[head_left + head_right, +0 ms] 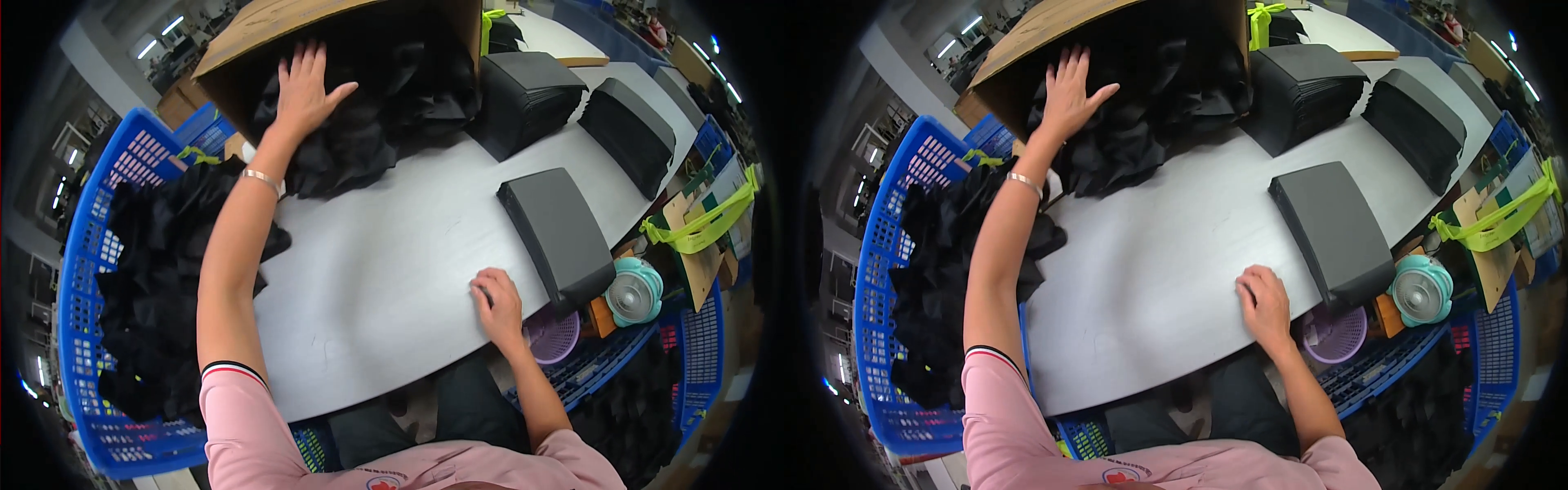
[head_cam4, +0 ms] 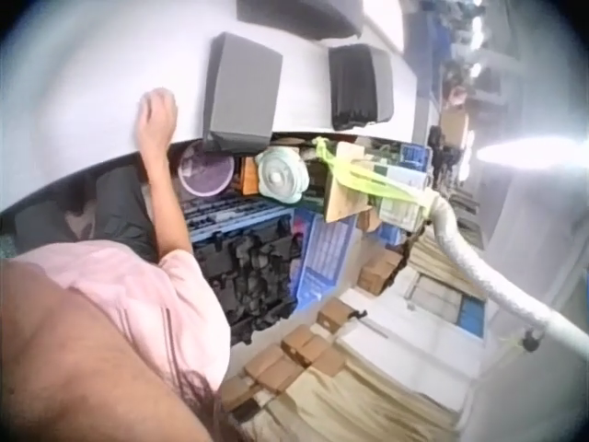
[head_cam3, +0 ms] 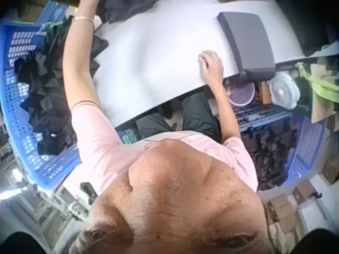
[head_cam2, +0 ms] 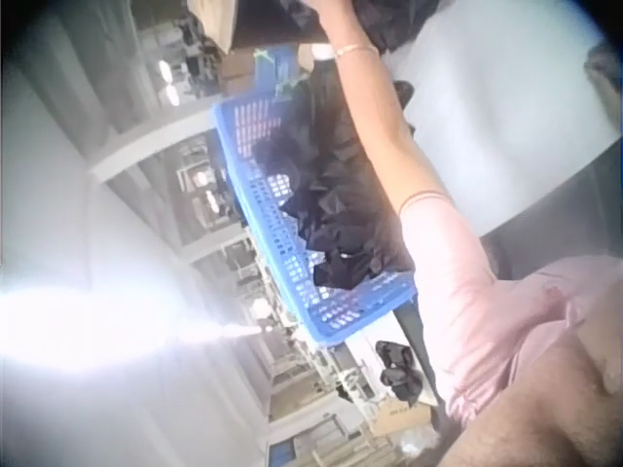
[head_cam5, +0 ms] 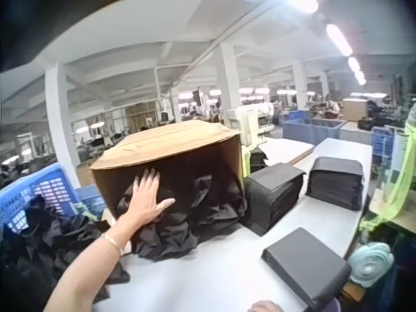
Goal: Inspecting and organizing black fabric backpack strap components at a factory workbench.
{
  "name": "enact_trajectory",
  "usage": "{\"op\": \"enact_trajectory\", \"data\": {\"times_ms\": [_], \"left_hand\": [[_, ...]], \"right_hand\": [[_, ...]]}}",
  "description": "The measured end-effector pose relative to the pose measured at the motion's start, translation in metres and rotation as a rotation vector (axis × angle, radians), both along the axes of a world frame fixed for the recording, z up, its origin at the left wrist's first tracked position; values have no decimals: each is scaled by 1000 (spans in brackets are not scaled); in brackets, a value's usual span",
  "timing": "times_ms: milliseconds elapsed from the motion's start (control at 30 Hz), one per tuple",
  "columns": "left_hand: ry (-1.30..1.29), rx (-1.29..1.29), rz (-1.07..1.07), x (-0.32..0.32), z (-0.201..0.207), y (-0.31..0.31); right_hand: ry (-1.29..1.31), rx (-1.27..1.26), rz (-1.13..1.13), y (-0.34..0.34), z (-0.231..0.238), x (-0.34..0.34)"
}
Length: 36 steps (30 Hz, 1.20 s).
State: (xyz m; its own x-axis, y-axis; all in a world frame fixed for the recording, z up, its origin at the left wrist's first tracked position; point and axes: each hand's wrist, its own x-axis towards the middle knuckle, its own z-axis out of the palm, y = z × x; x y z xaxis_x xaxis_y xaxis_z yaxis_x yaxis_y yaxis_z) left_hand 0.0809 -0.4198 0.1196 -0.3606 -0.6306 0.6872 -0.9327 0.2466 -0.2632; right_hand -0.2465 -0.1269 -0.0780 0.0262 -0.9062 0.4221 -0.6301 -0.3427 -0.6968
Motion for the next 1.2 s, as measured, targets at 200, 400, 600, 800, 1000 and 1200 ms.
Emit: {"op": "enact_trajectory", "data": {"times_ms": [200,400,600,800,1000,1200], "left_hand": [[197,263,-9,-21,-12,-116],[269,494,72,-11,-85,-164],[243,543,177,-19,-108,-122],[97,642,10,-28,-131,12],[281,831,-40,4,-129,99],[318,866,-146,19,-97,160]], "right_hand": [[25,13,-33,-2,9,4],[6,27,-36,-2,7,4],[-22,1,-29,-2,7,3],[-52,-3,-29,-1,7,2],[-245,46,24,5,7,-1],[77,-283,194,8,9,1]]}}
